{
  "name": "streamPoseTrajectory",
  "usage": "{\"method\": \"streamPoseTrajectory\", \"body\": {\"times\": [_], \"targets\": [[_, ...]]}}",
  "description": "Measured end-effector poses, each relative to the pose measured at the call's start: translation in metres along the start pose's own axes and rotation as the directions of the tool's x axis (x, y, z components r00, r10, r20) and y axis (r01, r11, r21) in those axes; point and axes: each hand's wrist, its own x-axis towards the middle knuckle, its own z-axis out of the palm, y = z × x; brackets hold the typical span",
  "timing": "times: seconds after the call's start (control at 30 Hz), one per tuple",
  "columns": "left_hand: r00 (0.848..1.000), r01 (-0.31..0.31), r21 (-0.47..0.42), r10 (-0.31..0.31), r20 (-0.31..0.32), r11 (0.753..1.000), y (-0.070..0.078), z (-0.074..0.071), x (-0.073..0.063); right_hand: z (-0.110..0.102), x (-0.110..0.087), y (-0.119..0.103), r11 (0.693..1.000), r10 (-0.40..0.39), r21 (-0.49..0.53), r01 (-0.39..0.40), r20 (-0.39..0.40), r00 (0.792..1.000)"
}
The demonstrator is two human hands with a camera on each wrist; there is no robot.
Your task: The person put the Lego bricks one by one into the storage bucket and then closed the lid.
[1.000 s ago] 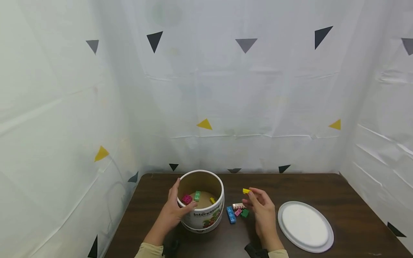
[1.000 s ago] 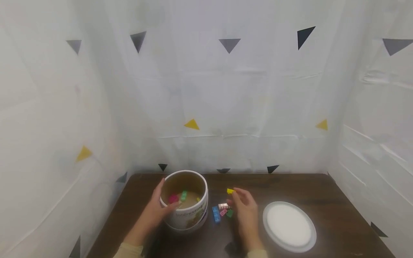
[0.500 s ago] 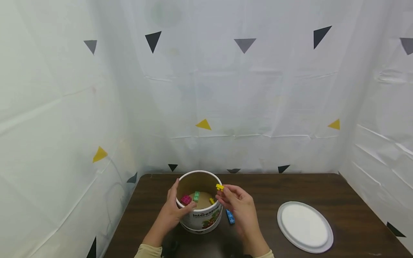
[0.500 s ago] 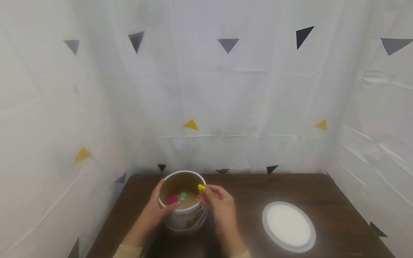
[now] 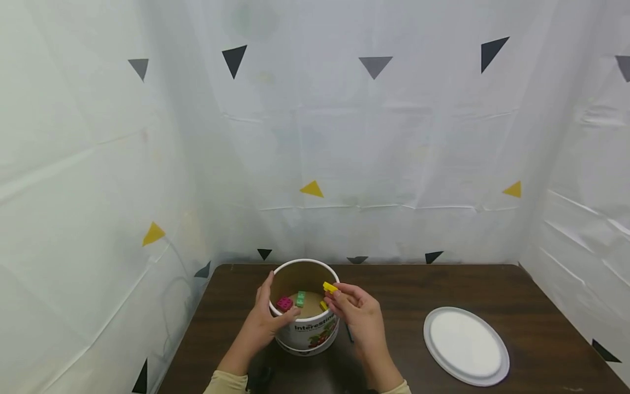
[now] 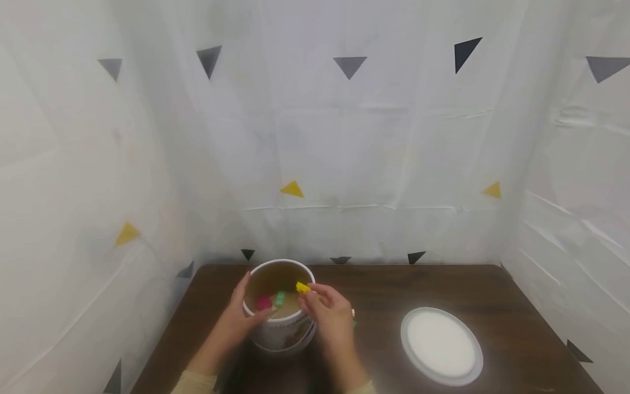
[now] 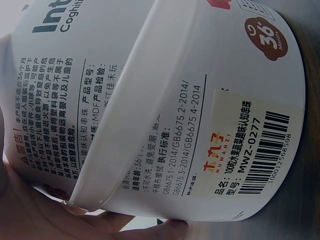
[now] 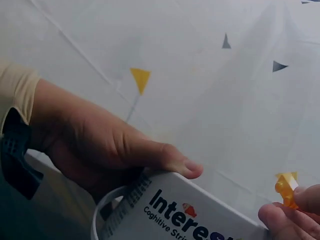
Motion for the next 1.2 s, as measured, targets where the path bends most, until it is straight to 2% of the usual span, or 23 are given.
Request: {"method": "streamPoseTrajectory", "body": {"times": [0.17, 0.4, 0.7, 0.93, 1.2], "targets": [[1.0, -0.007, 0.005, 0.007, -0.002, 1.0, -0.002, 0.001, 0.002, 0.002, -0.002, -0.003, 0.999, -0.028, -0.034, 0.028, 0.004, 1.0], [1.0, -0.004, -0.003, 0.004, -0.004, 1.0, -0.001, 0.001, 0.002, 0.002, -0.003, -0.006, 0.989, -0.057, -0.133, 0.061, 0.035, 0.998], [1.0, 0.006, -0.005, -0.006, 0.005, 1.0, 0.003, 0.0, 0.0, 0.0, -0.004, -0.009, 0.989, -0.029, -0.145, 0.036, 0.05, 0.998], [1.0, 0.009, 0.0, -0.009, 0.001, 1.0, 0.002, 0.0, 0.0, -0.001, -0.006, -0.015, 0.986, -0.033, -0.162, 0.045, 0.077, 0.997], [1.0, 0.005, -0.005, -0.005, 0.01, 1.0, 0.001, -0.001, 0.0, -0.02, -0.002, -0.028, 0.962, -0.042, -0.266, 0.053, 0.044, 0.998]]}}
